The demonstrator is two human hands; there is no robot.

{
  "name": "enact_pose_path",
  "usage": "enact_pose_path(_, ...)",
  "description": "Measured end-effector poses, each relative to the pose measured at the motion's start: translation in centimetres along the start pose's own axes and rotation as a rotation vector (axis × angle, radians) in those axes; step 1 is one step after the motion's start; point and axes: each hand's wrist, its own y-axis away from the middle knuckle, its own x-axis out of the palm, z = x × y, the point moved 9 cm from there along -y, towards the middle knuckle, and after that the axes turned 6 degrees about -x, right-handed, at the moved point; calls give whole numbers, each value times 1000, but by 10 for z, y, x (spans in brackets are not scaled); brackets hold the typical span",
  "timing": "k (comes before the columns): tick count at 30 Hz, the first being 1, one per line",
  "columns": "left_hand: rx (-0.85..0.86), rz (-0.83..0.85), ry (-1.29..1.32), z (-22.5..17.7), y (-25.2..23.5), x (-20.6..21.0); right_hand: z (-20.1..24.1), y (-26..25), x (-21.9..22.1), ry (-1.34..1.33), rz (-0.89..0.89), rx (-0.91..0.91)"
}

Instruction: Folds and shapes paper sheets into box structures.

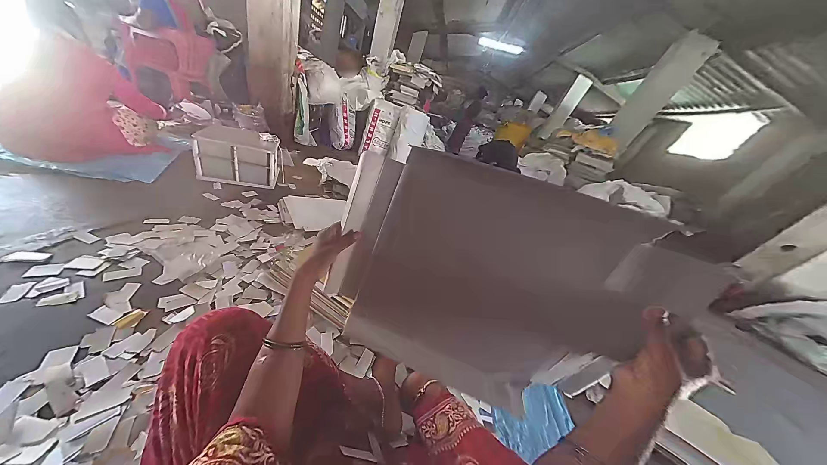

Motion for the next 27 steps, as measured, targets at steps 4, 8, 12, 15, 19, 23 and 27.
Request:
enact_pose_path(4, 38, 116, 164, -11, 15, 9, -41, -3, -9, 60, 54, 23)
enact_pose_path(8, -3, 82, 383, -19, 34, 23, -71, -3, -1, 2, 125, 96)
enact_pose_path(12, 20, 41, 288, -30, 37, 28, -87, 1, 4, 138, 146, 144)
enact_pose_path(15, 145, 56, 34, -46, 26, 33, -89, -6, -6, 367, 159, 20)
enact_pose_path(19, 247, -128, -279, -65, 26, 42, -55, -5, 24, 512, 248, -185)
enact_pose_path(23, 452, -94, -481, -89, 42, 68, 3, 19, 72, 520, 249, -480)
enact_pose_path(27, 643, 29, -593, -104, 60, 84, 48, 38, 71, 669, 132, -720)
